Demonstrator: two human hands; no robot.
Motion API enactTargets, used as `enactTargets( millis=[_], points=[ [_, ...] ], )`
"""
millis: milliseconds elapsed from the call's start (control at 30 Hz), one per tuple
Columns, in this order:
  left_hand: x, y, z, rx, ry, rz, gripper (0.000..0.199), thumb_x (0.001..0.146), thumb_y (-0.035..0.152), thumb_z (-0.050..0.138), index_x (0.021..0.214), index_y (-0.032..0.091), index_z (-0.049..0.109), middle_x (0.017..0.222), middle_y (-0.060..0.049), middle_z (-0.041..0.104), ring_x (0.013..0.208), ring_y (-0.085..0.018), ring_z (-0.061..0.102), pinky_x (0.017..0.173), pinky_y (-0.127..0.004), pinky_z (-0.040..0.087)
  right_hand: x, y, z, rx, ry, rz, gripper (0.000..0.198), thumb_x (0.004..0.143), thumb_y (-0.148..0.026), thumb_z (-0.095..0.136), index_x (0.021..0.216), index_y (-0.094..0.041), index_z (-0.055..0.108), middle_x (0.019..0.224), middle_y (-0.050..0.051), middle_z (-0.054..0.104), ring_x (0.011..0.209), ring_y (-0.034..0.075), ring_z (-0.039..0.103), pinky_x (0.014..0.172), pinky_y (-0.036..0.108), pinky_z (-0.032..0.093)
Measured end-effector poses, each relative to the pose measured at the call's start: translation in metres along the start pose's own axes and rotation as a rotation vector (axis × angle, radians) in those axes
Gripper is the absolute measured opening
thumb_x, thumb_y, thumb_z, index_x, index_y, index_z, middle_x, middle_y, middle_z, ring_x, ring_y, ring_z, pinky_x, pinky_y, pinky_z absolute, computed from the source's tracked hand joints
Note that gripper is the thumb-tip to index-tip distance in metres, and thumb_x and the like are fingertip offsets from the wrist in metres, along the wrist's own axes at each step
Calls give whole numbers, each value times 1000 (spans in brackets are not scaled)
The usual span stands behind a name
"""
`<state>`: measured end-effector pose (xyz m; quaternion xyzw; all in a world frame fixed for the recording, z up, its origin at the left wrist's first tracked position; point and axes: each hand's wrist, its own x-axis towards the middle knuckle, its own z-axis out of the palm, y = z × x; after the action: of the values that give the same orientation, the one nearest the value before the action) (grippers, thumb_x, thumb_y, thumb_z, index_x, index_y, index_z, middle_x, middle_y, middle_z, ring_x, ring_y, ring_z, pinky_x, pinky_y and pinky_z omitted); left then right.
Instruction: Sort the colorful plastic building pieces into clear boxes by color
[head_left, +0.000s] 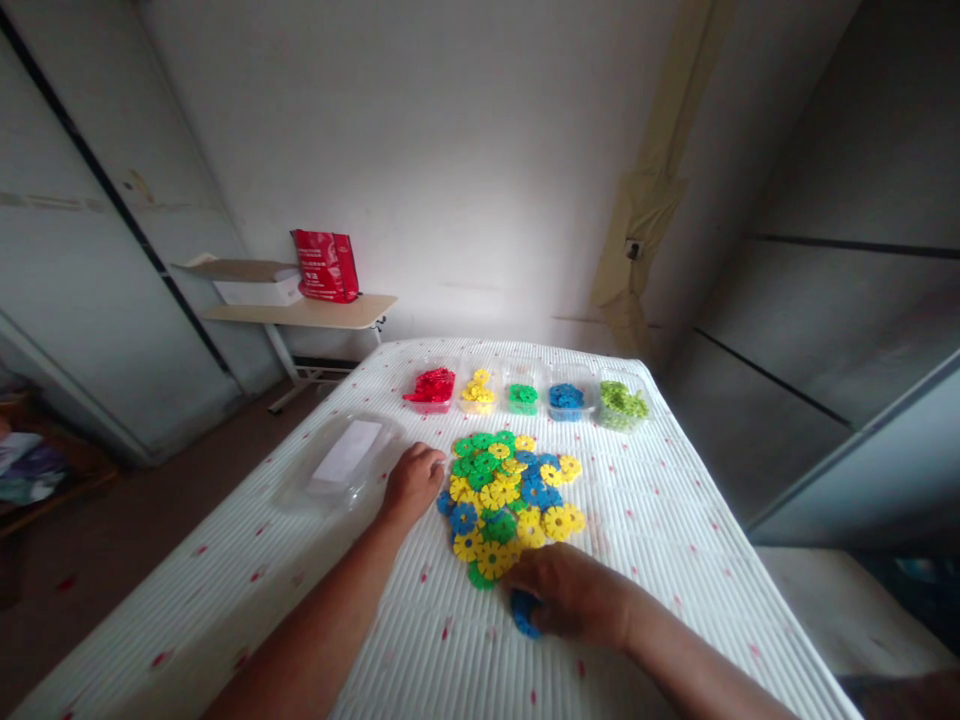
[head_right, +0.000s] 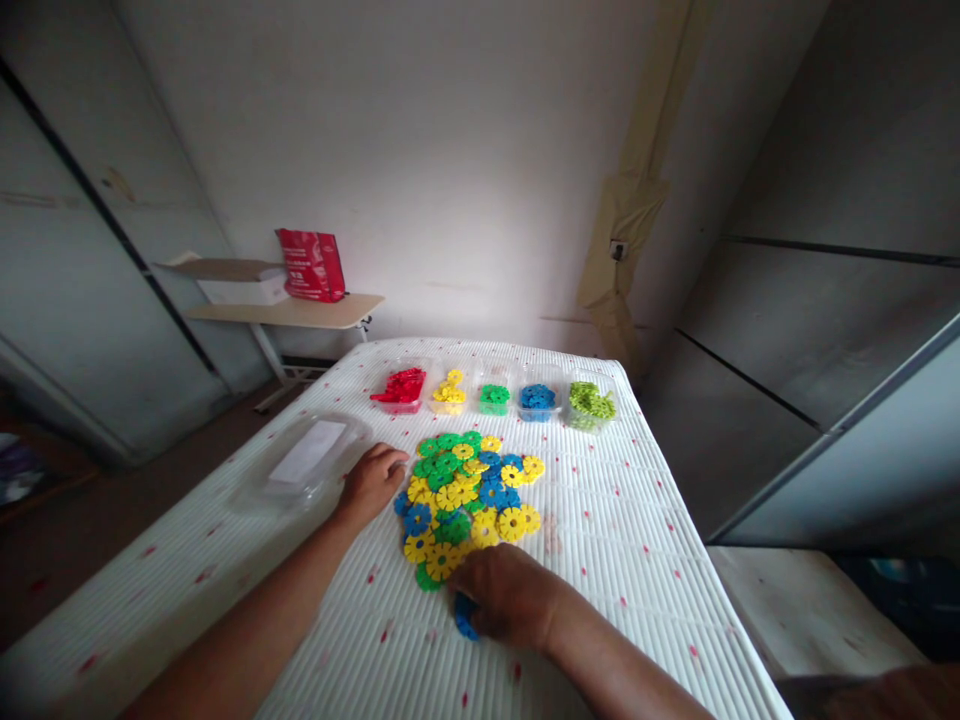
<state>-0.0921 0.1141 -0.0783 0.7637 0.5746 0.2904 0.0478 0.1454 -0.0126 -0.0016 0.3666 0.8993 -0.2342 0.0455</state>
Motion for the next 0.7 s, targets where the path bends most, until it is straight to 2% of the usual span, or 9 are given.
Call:
enactTargets(
  millis=[167,300,400,500,600,667,700],
  points=[
    [0,1,0,2,3,2,19,73,15,47,83,19,63,85,-4,59,84,-16,54,80,-28,42,2,-4,-1,-109,1,15,26,67,-14,50,92,-16,59,93,6,60,79,16,54,62,22,37],
    [0,2,-1,5,-3,-20,19,72,14,48,83,19,63,85,-3,59,86,-16,54,82,-27,42,1,-1,1,-97,58,37,21,68,-17,51,87,-16,59,94,7,57,72,15,52,58,23,36],
    [-1,3,-2,10,-7,-22,20,73,14,48,84,19,63,86,-3,60,87,-16,54,82,-27,42,-4,3,-3,27,68,16,14,65,-15,55,78,-16,58,81,2,57,66,12,50,55,21,34],
    [-1,3,-1,16,-9,-12,20,73,14,47,84,18,63,86,-4,59,87,-16,54,82,-27,42,-7,17,-14,298,72,-24,9,63,-14,58,71,-16,56,68,-3,53,61,8,47,52,19,32],
    [-1,2,-1,13,-9,-2,20,72,14,48,83,18,64,86,-4,59,86,-16,54,82,-27,42,-4,46,-34,631,200,0,12,67,-22,59,76,-16,55,63,-4,51,56,7,46,51,19,34],
    [0,2,-1,10,-9,-3,19,72,14,48,83,18,63,85,-4,59,86,-16,54,82,-27,42,2,73,-53,762,400,96,19,66,-28,60,79,-16,53,62,-5,51,52,7,44,49,19,35],
    [0,2,-1,8,-10,-8,19,73,14,48,83,18,63,85,-4,59,86,-16,54,81,-28,42,6,87,-64,755,517,167,19,65,-30,61,76,-16,53,60,-4,52,49,6,43,47,19,34]
  ],
)
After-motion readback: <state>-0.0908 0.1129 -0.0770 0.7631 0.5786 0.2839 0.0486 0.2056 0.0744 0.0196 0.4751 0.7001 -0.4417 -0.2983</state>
